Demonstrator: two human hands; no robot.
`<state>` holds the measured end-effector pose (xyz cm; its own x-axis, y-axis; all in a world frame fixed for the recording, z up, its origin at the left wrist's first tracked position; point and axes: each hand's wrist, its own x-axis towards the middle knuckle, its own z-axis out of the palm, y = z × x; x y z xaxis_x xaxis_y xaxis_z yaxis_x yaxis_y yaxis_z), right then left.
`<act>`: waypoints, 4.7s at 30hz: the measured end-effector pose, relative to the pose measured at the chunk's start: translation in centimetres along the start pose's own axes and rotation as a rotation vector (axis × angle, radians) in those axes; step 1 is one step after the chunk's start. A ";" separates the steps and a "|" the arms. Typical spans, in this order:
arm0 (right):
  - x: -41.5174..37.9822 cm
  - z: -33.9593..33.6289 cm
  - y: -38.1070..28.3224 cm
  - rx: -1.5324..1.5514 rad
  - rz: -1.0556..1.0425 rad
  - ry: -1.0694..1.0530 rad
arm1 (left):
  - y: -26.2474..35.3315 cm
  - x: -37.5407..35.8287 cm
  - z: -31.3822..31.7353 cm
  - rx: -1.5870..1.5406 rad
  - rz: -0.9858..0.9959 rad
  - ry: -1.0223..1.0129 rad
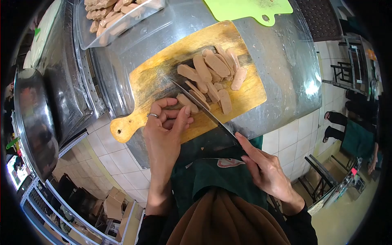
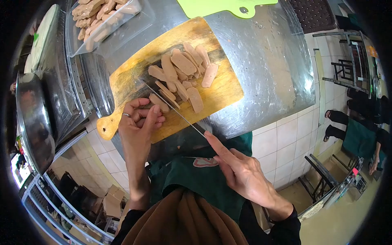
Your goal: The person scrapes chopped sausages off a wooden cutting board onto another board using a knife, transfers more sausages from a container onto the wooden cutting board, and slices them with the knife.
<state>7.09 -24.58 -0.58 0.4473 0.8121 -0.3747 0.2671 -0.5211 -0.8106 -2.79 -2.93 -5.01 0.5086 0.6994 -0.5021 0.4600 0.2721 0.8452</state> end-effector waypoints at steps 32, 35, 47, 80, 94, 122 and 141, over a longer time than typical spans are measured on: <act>-0.2 0.7 0.2 0.124 -0.049 -0.059 | -0.5 -0.6 -1.4 0.018 0.039 -0.052; -0.6 0.8 0.3 0.095 -0.035 -0.047 | -0.8 -0.7 -1.3 -0.042 0.052 -0.039; -0.8 1.1 0.3 -0.022 -0.042 -0.032 | -1.2 -0.4 -1.4 -0.102 0.022 0.026; -2.1 1.2 -2.3 -0.162 -0.003 -0.034 | -1.8 -0.3 -2.0 -0.167 0.029 -0.051; -0.7 2.1 -2.6 -0.231 -0.013 -0.033 | -2.0 -0.2 -2.0 -0.193 0.034 -0.057; 2.1 3.6 -2.7 -0.248 -0.018 -0.014 | -1.7 0.0 -2.0 -0.169 0.008 -0.054; 4.0 3.8 -2.1 -0.230 -0.051 -0.027 | -1.8 -0.1 -1.9 -0.177 0.007 -0.039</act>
<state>5.03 -19.26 -2.07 0.4064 0.8438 -0.3505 0.4775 -0.5232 -0.7058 -5.04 -2.26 -6.15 0.5409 0.6765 -0.4997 0.3228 0.3817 0.8661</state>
